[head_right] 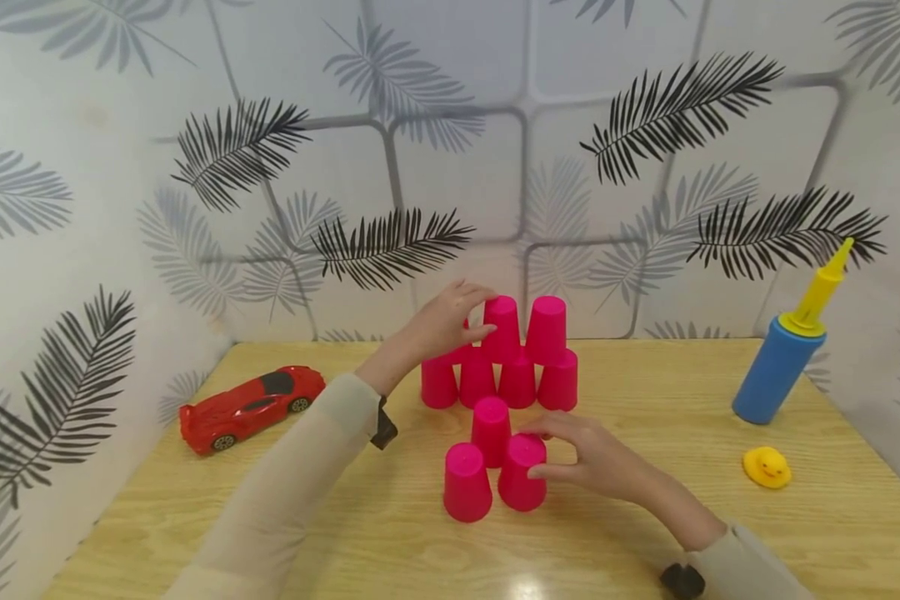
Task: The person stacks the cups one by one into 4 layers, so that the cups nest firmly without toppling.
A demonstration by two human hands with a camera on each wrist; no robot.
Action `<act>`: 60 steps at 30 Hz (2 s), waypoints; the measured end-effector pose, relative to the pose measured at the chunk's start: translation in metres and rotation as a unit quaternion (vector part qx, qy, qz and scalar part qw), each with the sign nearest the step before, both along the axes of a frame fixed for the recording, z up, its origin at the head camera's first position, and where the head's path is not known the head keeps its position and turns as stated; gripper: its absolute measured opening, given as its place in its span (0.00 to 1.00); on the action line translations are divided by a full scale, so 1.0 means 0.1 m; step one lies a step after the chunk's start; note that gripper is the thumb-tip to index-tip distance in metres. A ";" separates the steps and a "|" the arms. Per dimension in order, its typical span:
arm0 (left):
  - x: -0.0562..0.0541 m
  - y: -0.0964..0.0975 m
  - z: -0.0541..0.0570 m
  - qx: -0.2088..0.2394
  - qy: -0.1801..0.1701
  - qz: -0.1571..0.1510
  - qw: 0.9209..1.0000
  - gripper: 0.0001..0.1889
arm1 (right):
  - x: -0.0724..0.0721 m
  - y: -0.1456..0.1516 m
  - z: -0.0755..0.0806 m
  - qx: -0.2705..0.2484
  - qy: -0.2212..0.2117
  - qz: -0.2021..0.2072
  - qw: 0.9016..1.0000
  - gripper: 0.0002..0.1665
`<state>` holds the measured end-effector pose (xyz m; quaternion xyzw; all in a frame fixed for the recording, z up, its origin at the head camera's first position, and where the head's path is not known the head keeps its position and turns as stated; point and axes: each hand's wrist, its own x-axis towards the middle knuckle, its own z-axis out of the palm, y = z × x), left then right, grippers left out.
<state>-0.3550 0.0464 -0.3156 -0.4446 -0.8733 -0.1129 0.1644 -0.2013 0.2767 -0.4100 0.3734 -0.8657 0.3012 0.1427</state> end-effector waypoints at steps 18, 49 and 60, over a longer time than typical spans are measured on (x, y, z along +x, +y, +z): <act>0.65 -0.70 -0.34 0.276 -0.168 -0.037 0.946 0.28 | -0.04 0.48 0.46 -0.245 0.070 -0.124 0.959 0.33; 1.22 -0.80 -0.84 0.098 -0.280 -0.066 0.953 0.25 | -1.08 0.26 1.16 -0.185 -0.004 -0.178 0.967 0.29; 1.18 -0.82 -0.86 0.091 -0.267 -0.063 0.957 0.25 | -1.24 0.15 1.34 -0.091 -0.052 -0.208 0.973 0.31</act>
